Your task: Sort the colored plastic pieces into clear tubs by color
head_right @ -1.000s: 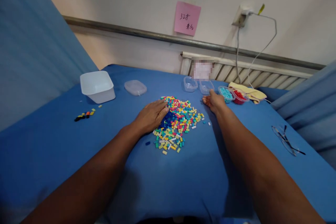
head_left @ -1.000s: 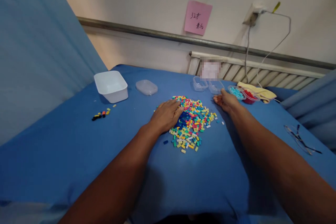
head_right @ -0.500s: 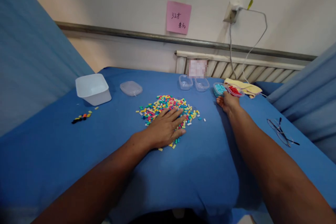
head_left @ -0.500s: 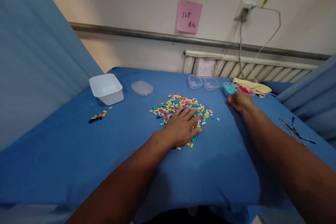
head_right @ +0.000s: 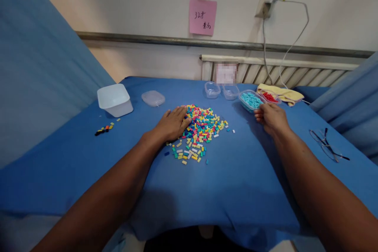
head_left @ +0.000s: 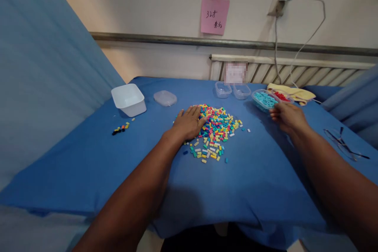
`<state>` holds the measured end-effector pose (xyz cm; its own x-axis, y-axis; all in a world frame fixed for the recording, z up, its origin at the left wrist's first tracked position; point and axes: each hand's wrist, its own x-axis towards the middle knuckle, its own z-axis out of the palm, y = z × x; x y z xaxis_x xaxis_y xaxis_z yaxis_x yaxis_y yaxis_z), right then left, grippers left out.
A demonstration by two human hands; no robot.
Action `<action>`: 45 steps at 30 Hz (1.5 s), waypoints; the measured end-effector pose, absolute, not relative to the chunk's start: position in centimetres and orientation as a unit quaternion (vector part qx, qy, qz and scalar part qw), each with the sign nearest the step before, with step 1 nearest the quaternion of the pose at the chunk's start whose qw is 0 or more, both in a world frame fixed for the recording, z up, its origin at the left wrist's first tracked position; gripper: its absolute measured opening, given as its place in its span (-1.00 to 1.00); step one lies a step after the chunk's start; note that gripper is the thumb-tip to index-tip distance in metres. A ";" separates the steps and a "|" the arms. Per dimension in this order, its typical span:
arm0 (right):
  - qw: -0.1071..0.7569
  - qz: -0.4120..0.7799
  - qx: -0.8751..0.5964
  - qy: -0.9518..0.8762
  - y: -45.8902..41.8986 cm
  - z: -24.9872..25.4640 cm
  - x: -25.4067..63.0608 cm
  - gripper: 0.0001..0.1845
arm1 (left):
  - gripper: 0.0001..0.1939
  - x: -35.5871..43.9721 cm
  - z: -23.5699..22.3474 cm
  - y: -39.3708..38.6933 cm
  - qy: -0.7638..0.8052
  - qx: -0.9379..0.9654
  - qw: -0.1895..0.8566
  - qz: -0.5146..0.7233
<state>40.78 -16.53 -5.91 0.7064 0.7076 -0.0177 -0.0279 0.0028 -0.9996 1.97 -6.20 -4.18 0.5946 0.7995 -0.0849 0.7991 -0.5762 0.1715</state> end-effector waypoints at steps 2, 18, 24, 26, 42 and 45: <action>0.663 0.292 -0.637 -0.264 -17.4 -5.5 39.7 -0.88 | -0.11 2.7 -4.1 -5.8 0.459 0.883 0.096 -0.003; 0.664 0.332 -0.612 -0.272 -18.6 -6.3 37.5 -0.74 | 0.00 14.5 -4.0 -7.6 0.421 0.898 0.121 -0.039; 0.662 0.324 -0.614 -0.282 -18.5 -6.1 37.4 -0.72 | 0.00 15.5 -3.6 -13.1 0.346 0.931 0.096 -0.067; 0.663 0.323 -0.612 -0.286 -18.6 -5.9 37.2 -0.70 | -0.05 14.7 -3.6 -14.6 0.327 0.939 0.087 -0.064; 0.593 0.283 -0.609 -0.445 -19.4 -6.4 32.6 -0.41 | -0.56 0.2 -3.5 -18.8 0.279 0.959 -0.002 0.053; 0.561 0.260 -0.602 -0.506 -19.8 -6.7 31.1 -0.32 | -0.64 -1.2 -3.5 -18.2 0.291 0.953 0.001 0.086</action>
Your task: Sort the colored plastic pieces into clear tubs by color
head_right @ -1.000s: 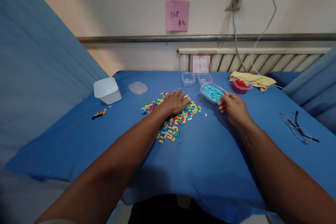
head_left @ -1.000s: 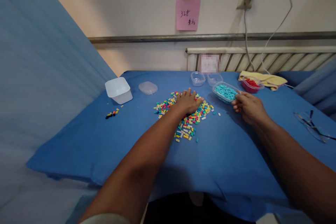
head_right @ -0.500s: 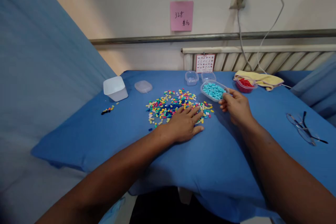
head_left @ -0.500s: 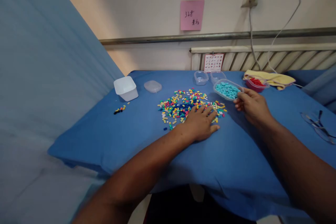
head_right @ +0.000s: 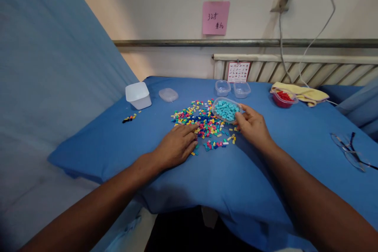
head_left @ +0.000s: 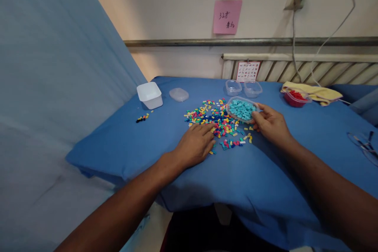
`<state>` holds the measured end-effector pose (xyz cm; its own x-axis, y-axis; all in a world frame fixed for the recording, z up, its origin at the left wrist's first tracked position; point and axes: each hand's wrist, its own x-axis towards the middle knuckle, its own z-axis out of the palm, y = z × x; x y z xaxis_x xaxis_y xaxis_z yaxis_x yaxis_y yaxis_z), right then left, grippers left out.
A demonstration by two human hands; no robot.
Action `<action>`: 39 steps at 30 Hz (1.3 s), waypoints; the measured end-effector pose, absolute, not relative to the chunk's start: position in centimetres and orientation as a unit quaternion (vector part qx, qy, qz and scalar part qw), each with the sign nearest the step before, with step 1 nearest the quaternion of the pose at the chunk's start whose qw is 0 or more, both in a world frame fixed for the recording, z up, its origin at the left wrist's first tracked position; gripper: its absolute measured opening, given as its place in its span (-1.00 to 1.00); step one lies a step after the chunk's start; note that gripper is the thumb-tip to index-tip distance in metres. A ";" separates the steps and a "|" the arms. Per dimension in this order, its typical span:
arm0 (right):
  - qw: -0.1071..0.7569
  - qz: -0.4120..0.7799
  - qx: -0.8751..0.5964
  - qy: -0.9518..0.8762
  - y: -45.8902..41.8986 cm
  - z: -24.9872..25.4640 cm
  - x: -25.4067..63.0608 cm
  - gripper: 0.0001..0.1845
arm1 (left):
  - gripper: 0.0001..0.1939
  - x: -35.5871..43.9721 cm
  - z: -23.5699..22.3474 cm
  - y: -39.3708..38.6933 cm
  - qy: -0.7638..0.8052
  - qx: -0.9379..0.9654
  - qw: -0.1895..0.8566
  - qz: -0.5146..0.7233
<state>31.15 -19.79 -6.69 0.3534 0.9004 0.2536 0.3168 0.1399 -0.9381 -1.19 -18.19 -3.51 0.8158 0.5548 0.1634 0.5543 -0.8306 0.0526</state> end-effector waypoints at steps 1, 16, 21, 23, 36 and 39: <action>0.550 0.246 -0.597 -0.529 -20.0 -6.7 30.7 -0.31 | -0.67 -1.5 -3.6 -18.0 0.299 0.949 0.001 0.097; 0.399 0.025 -0.529 -0.749 -20.6 -7.5 26.3 -0.47 | -0.67 -0.5 -5.9 -16.9 0.343 0.917 -0.028 0.204; 0.365 -0.035 -0.542 -0.756 -20.2 -7.4 26.8 -0.45 | -0.73 0.3 -5.6 -16.8 0.364 0.911 -0.035 0.191; 0.363 -0.044 -0.548 -0.752 -20.0 -7.4 27.0 -0.44 | -0.74 0.7 -5.4 -16.8 0.364 0.911 -0.029 0.192; 0.275 -0.114 -0.626 -0.720 -13.7 -7.4 29.0 -0.37 | -0.48 3.2 -4.8 -15.1 0.287 0.952 0.038 0.102; 0.238 -0.132 -0.627 -0.730 -11.8 -7.0 28.4 -0.37 | -0.51 2.5 -5.0 -14.5 0.315 0.942 0.026 0.116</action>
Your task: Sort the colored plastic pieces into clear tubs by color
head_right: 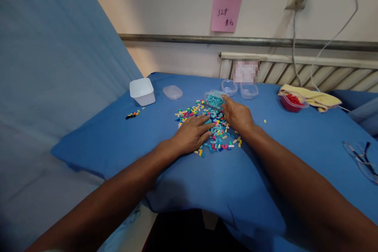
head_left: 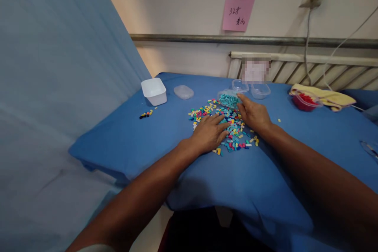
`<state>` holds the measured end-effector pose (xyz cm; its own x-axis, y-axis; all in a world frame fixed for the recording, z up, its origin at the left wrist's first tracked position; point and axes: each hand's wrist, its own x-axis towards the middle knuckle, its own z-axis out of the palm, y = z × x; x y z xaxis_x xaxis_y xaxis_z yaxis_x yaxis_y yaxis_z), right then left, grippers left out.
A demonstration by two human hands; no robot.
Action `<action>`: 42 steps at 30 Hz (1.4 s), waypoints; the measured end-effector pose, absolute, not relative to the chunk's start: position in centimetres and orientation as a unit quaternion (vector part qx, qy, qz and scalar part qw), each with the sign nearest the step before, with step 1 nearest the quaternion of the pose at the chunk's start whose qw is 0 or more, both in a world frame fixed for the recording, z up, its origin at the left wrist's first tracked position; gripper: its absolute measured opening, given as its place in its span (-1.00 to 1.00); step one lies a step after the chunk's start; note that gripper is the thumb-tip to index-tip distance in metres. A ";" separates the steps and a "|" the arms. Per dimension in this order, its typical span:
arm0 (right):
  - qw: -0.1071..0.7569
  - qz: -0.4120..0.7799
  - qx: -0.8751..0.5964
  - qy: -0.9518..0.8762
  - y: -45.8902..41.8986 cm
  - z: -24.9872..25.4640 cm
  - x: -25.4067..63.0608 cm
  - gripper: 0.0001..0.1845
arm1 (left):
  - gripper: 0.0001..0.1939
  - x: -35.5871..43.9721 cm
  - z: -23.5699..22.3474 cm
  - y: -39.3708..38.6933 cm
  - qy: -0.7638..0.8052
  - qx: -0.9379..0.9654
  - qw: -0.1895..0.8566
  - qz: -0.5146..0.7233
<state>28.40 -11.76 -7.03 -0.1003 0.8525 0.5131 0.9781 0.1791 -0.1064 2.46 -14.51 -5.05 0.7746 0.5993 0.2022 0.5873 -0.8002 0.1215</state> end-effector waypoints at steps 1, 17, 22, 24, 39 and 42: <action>0.222 -0.136 -0.625 -0.736 -11.3 -6.8 28.1 -0.37 | -0.53 2.1 -5.2 -14.3 0.327 0.936 0.020 0.127; 0.193 -0.197 -0.588 -0.760 -10.3 -5.9 29.7 -0.42 | -0.50 -1.0 -6.5 -10.8 0.481 0.852 0.019 0.206; 0.163 -0.219 -0.574 -0.772 -14.4 -5.8 33.0 -0.45 | -0.33 1.0 -5.5 -8.8 0.472 0.870 0.068 0.126; 0.145 -0.238 -0.569 -0.774 -16.2 -5.4 34.1 -0.48 | -0.30 2.1 -5.0 -7.4 0.468 0.875 0.089 0.092; 0.220 -0.248 -0.632 -0.700 -21.1 -5.1 37.3 -0.45 | -0.18 13.0 -3.9 -7.8 0.319 0.941 0.108 -0.039; 0.261 -0.211 -0.658 -0.674 -21.4 -5.3 37.8 -0.44 | -0.18 13.0 -3.9 -10.6 0.291 0.951 0.099 -0.028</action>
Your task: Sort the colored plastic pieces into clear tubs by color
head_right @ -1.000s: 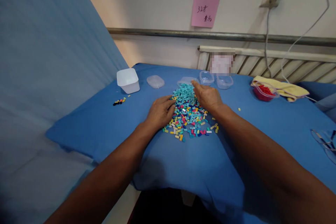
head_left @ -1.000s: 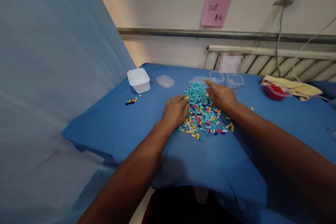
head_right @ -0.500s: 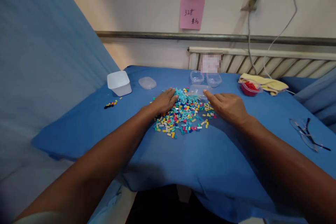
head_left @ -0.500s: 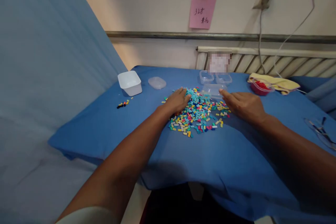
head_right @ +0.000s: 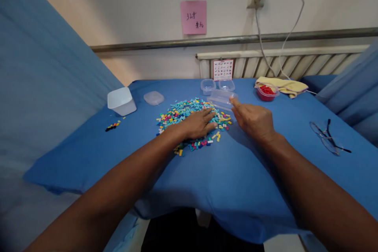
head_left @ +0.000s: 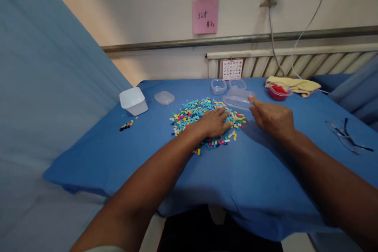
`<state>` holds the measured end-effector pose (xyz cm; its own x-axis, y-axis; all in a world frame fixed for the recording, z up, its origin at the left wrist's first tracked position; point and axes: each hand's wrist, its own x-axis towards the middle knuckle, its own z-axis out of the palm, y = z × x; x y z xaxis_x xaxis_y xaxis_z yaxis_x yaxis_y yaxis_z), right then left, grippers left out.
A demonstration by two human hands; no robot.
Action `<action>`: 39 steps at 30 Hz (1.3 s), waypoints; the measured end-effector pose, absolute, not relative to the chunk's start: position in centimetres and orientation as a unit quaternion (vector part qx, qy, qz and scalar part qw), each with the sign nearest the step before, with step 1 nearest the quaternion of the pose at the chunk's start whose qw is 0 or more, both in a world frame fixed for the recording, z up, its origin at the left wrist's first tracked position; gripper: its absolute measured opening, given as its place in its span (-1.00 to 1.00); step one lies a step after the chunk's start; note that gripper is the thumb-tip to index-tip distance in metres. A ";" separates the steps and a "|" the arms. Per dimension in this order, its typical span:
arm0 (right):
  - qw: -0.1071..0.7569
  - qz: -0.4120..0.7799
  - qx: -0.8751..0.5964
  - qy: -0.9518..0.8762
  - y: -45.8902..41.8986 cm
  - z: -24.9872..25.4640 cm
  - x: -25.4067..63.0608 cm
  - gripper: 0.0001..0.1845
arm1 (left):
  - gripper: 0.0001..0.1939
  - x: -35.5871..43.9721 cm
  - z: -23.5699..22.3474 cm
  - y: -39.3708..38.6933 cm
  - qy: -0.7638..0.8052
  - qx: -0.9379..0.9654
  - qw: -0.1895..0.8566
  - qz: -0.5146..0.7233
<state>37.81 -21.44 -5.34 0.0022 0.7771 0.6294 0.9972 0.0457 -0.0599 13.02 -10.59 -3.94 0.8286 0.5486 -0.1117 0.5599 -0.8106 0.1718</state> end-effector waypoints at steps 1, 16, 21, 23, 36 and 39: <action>0.286 -0.198 -0.670 -0.656 -21.5 -5.4 38.1 -0.43 | -0.18 12.7 -4.0 -11.6 0.279 0.955 0.096 -0.026; 0.573 0.078 -0.685 -0.442 -20.8 -6.9 42.0 -0.50 | -0.32 0.0 -3.7 -15.1 0.354 0.935 0.011 0.006; 0.604 0.127 -0.680 -0.396 -20.3 -7.4 42.1 -0.51 | -0.27 -2.5 -5.1 -11.8 0.451 0.892 0.003 0.039; 0.615 0.153 -0.673 -0.381 -20.0 -7.8 42.2 -0.53 | -0.23 -2.2 -5.4 -10.2 0.478 0.877 0.014 0.049; 0.687 0.291 -0.632 -0.213 -18.2 -8.6 43.0 -0.80 | -0.27 4.8 -4.6 -6.5 0.450 0.892 0.015 0.036; 0.691 0.300 -0.632 -0.181 -16.1 -8.3 43.1 -0.77 | -0.30 5.0 -4.9 -7.2 0.442 0.896 -0.003 0.043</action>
<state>43.07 -16.12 -8.27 0.7543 0.6438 -0.1284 -0.1860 0.0220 -0.9823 4.96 -7.22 -4.87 0.6053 0.7920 0.0795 0.7925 -0.6090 0.0333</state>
